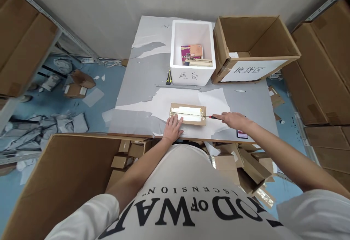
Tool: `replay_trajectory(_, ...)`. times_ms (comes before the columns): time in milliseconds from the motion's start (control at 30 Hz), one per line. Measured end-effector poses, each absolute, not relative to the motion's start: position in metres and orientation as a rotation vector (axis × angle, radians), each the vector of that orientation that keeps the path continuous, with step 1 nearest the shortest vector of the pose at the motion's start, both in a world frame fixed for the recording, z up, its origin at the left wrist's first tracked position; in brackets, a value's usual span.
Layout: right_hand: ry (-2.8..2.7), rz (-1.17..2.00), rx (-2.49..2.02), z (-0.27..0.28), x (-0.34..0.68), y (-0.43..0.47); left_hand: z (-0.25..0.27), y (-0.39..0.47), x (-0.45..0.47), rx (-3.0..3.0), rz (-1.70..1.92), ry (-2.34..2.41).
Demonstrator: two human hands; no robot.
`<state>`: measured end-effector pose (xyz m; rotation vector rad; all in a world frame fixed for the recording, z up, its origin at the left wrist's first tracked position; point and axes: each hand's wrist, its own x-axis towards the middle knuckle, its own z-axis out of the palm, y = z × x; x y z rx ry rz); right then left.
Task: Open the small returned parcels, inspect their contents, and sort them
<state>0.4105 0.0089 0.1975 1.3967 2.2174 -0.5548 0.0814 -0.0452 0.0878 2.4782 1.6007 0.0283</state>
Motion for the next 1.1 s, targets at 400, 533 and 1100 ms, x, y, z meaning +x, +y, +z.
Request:
replay_trajectory(400, 2.348, -0.842, 1.785, 0.184, 0.453, -0.03, 0.095, -0.039, 0.079, 2.553, 0.077, 1.595)
replay_trajectory(533, 2.067, -1.472, 2.275, 0.151, 0.444, -0.058, 0.105, -0.029, 0.081, 2.559, 0.143, 1.597)
replay_trajectory(1100, 1.548, -2.649, 2.457, 0.081, 0.383, -0.091, 0.11, 0.04, 0.088, 2.462, -0.035, 1.354)
